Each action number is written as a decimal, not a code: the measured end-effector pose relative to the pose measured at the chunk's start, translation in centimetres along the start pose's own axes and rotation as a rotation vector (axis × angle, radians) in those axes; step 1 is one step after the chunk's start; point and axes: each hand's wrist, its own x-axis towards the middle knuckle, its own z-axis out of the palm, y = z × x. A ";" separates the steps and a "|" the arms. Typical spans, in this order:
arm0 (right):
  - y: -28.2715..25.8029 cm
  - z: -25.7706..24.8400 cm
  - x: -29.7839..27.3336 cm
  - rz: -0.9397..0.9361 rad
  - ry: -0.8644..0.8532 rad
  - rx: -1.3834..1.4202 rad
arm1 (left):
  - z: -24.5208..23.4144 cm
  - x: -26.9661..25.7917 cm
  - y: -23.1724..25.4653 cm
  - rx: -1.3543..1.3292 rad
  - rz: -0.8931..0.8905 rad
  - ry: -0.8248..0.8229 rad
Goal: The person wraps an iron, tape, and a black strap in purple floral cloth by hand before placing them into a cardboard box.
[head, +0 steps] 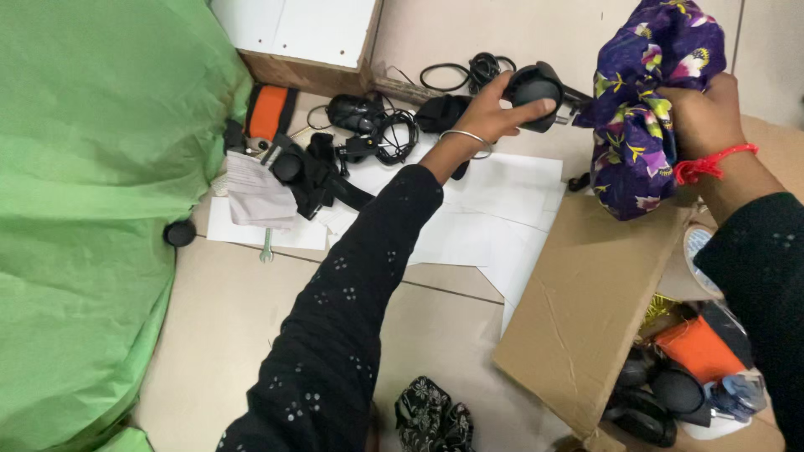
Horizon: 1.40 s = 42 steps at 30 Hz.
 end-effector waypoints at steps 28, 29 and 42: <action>-20.1 23.5 -16.5 -1.001 -0.105 -0.622 | -10.3 -11.9 7.5 0.890 0.402 0.516; -20.0 23.4 -15.9 -0.998 -0.104 -0.607 | -10.3 -12.1 8.1 0.941 0.424 0.502; -10.4 15.1 -2.4 -0.407 -0.180 -0.010 | -10.1 -18.8 15.9 -0.324 0.013 0.097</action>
